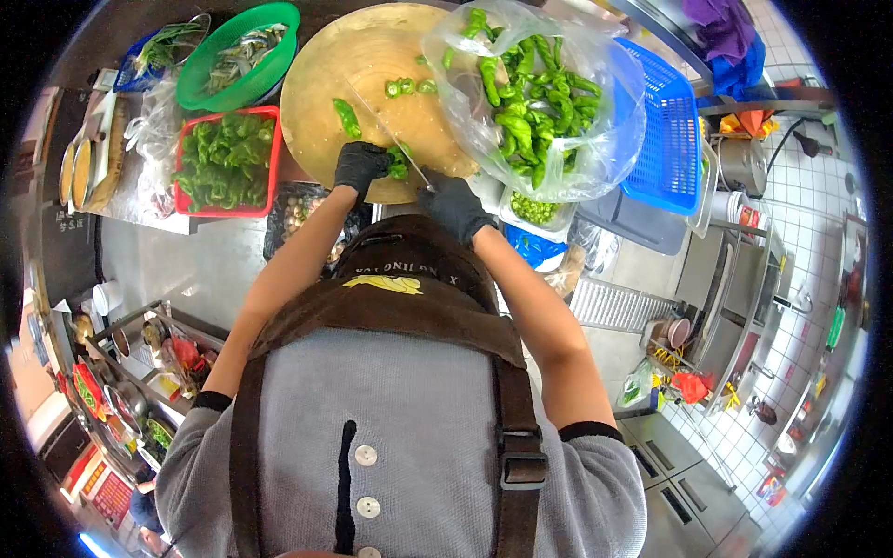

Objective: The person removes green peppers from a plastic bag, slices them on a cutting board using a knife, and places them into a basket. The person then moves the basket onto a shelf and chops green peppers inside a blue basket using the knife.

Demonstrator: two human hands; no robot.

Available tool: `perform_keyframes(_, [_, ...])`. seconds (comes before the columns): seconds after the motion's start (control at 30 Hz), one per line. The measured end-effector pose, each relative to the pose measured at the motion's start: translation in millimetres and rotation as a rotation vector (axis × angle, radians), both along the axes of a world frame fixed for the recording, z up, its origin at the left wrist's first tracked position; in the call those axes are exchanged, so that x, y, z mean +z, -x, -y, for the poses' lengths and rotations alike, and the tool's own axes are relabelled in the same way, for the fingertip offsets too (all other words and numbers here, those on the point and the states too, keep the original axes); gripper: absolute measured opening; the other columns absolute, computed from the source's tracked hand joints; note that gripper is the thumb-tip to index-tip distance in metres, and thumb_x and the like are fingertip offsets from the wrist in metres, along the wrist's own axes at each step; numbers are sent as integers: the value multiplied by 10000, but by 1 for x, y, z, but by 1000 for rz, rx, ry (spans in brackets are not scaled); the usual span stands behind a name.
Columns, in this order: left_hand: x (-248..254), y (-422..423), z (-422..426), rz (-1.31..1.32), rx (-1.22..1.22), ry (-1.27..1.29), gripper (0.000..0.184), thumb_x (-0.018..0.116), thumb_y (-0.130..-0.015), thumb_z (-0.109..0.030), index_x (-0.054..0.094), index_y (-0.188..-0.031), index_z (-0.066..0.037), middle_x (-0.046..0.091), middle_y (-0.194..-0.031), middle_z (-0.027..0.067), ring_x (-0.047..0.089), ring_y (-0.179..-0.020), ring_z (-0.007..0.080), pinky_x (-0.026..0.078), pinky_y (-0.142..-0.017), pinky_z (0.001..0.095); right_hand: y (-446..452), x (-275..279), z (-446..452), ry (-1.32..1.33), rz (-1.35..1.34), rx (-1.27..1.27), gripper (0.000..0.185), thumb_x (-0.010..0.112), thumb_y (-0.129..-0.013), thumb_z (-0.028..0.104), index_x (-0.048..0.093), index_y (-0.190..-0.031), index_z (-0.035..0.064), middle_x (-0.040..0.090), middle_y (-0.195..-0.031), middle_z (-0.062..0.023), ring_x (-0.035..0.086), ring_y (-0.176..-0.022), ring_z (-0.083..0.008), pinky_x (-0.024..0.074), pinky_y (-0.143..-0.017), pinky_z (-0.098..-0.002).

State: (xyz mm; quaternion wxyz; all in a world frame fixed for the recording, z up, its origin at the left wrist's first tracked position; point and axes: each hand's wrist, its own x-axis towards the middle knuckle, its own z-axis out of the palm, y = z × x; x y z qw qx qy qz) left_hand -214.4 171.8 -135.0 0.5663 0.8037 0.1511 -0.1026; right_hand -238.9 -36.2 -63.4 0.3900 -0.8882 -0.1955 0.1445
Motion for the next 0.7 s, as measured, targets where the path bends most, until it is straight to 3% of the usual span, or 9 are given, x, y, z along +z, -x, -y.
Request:
perform_keyframes(0.1, [-11, 1, -1, 56, -26, -30, 211, 641, -692, -276, 683, -633, -79, 620, -554, 89, 616, -527, 208, 499, -576, 306, -5, 12, 1, 12, -261, -35, 411, 592, -824, 266, 561, -1129, -8, 631, -749, -167, 593, -568, -209, 465, -573, -330])
perform_keyframes(0.2, [-23, 11, -14, 168, -121, 16, 154, 669, -687, -212, 688, -706, -60, 648, -640, 96, 628, -582, 174, 505, -591, 276, -8, 17, 7, -130, -242, -93, 365, 606, -829, 237, 575, -1101, -5, 572, -635, -89, 489, -432, -126, 406, -442, -293])
perform_keyframes(0.27, [23, 35, -16, -47, 84, 302, 216, 677, -711, -73, 661, -912, 2, 649, -754, 96, 609, -644, 147, 504, -600, 268, -11, 18, 14, -304, -441, -258, 319, 605, -835, 201, 581, -1087, 6, 557, -616, -67, 481, -422, -121, 389, -416, -281])
perform_keyframes(0.33, [35, 47, -19, 84, 278, 500, 286, 686, -715, -80, 635, -988, -9, 648, -825, 95, 615, -713, 148, 504, -656, 271, -9, 21, 17, -362, -509, -389, 301, 609, -834, 136, 575, -1111, 24, 521, -586, -34, 459, -397, -104, 349, -370, -264])
perform_keyframes(0.37, [37, 48, -22, 154, 372, 597, 323, 690, -717, -83, 621, -1026, -14, 647, -860, 95, 618, -748, 149, 503, -684, 272, -9, 28, 23, -332, -533, -355, 356, 614, -823, 197, 576, -1118, 1, 603, -645, -87, 533, -481, -165, 428, -476, -305])
perform_keyframes(0.5, [-10, 40, -48, 469, 209, -365, 381, 678, -766, -137, 574, -1112, -18, 638, -918, 127, 616, -892, 284, 494, -758, 344, 17, 45, 21, -89, -137, -103, 536, 542, -802, 98, 419, -1324, 108, 610, -934, -219, 609, -796, -348, 474, -719, -383])
perform_keyframes(0.53, [17, 41, -43, 358, 185, -372, 421, 653, -736, -106, 552, -1140, -41, 609, -951, 157, 548, -941, 335, 431, -855, 427, 23, 53, 21, -54, -55, -52, 566, 538, -801, 92, 390, -1346, 122, 600, -961, -225, 606, -803, -349, 474, -724, -384])
perform_keyframes(0.6, [39, 27, -59, 554, 175, -552, 396, 644, -729, -122, 572, -1113, -57, 591, -1015, 138, 532, -975, 318, 404, -886, 421, 30, 48, 24, -4, 38, 6, 655, 552, -783, 78, 323, -1393, 148, 589, -983, -213, 597, -804, -357, 476, -723, -390])
perform_keyframes(0.7, [62, -6, -75, 764, -81, -893, 364, 656, -721, -191, 608, -1072, -112, 575, -1086, 110, 500, -1039, 300, 370, -919, 426, 43, 46, 18, 4, 84, -86, 649, 587, -801, 49, 346, -1391, 170, 556, -779, -148, 556, -654, -253, 464, -657, -294])
